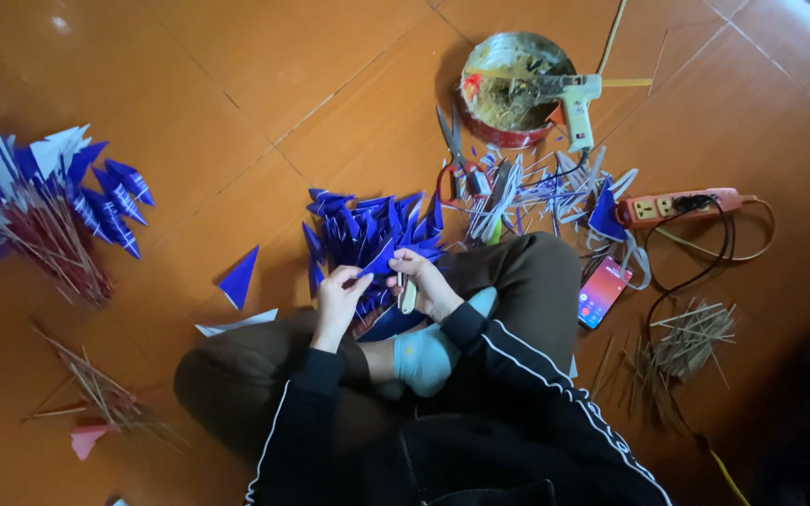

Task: Assembling decorative paper arrows by folding blue paper components and attaching them to wooden sticks.

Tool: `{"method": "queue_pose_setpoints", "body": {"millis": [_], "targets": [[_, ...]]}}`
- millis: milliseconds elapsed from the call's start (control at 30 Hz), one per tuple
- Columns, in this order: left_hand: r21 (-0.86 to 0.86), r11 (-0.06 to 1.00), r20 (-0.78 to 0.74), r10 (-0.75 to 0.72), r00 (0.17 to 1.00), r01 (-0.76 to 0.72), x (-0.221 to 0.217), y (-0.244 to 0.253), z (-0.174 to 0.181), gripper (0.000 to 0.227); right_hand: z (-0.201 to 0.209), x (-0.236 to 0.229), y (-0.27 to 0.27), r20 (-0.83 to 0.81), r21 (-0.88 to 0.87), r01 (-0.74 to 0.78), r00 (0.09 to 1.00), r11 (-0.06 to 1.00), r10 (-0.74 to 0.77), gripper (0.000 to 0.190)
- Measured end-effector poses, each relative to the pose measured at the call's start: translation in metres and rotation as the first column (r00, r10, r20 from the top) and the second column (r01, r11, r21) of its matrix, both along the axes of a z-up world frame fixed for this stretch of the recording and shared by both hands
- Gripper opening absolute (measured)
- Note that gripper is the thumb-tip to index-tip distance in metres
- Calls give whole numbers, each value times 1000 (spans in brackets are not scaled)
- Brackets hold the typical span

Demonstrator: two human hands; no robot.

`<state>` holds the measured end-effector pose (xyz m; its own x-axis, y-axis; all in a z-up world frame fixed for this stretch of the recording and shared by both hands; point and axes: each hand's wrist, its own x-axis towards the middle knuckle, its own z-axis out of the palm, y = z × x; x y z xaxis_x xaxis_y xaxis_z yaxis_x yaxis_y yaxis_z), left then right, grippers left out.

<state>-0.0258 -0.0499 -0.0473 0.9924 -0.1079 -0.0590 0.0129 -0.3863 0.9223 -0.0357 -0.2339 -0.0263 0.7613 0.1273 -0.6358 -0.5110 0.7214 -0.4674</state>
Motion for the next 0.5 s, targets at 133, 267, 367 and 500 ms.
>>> {"method": "queue_pose_setpoints", "body": {"millis": [133,267,367,500], "targets": [[-327,937,-267,30,963,-120,-3,-11,14,12,26,-3,1,-2,122,80,997,989,-80,14],[-706,627,-448,-34,893,-330,-6,-16,10,11,10,-5,0,-3,274,133,991,952,-137,14],[-798,527,-419,-136,898,-293,-6,-18,7,8,-2,-6,-2,54,294,71,994,953,-90,13],[-834,521,-336,-216,917,-183,-6,-14,-1,13,-8,-9,0,106,251,-21,994,968,-6,10]]}}
